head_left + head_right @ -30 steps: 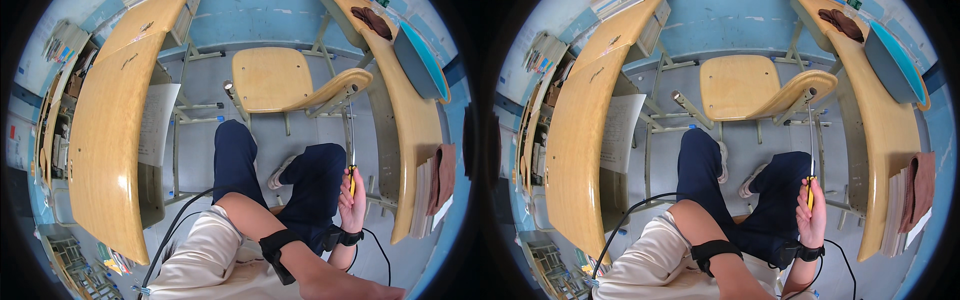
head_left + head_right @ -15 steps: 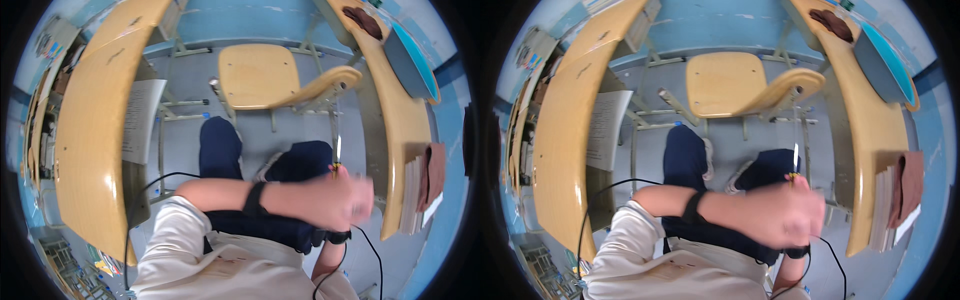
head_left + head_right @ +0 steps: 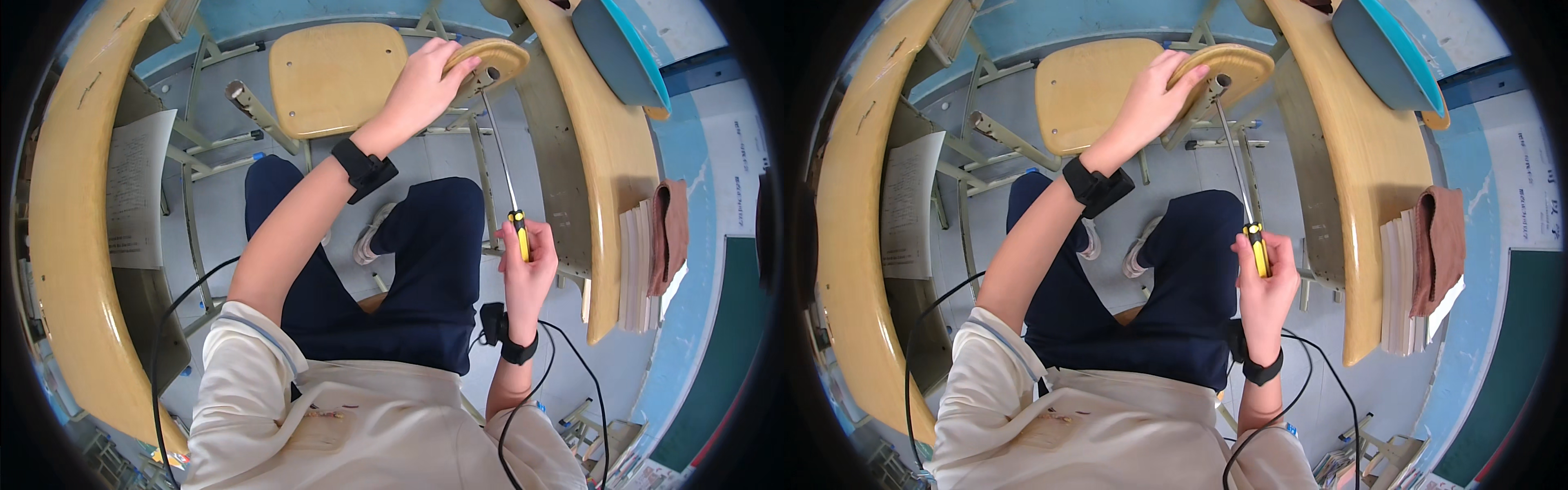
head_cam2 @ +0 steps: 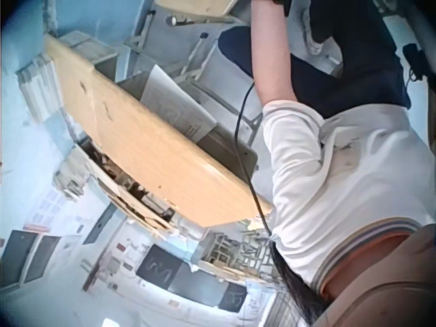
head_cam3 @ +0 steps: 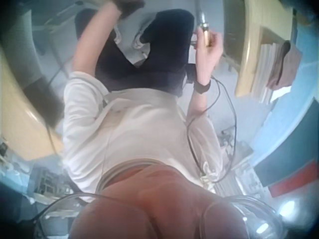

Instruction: Repairing a school chair by reattaching the seat or back panel using a screwdriver and hardware.

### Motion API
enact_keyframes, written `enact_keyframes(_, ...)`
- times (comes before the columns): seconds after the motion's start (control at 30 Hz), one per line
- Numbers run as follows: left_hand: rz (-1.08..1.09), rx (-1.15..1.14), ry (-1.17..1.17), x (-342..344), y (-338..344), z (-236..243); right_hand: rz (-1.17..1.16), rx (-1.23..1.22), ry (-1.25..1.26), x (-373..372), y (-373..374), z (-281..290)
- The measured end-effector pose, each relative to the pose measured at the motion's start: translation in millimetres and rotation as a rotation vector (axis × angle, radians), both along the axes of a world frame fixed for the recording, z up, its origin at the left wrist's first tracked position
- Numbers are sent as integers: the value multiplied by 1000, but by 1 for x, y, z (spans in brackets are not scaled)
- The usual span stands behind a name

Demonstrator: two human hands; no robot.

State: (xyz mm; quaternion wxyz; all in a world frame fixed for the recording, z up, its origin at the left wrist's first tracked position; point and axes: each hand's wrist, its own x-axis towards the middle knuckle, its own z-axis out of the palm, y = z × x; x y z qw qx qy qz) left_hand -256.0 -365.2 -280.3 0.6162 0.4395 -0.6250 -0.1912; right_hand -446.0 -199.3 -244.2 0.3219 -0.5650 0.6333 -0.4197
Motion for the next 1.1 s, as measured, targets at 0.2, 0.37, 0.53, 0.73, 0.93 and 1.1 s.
enact_keyframes(0.2,-8,-29,0,-1,-2,-3,93,8,7,-21,-8,-6)
enact_keyframes(0.37,-41,-7,-23,1,-1,0,157,595,-1108,-37,-18,-7)
enact_keyframes(0.53,-30,14,-15,2,0,-2,80,221,-243,-12,-2,-2)
enact_keyframes(0.73,-7,9,-50,5,1,-1,67,-211,386,-4,-2,-15)
enact_keyframes(0.93,0,4,-46,2,0,-2,153,714,-1408,-32,-14,-10)
enact_keyframes(1.1,16,15,-83,4,1,-2,218,546,-666,-8,-5,7)
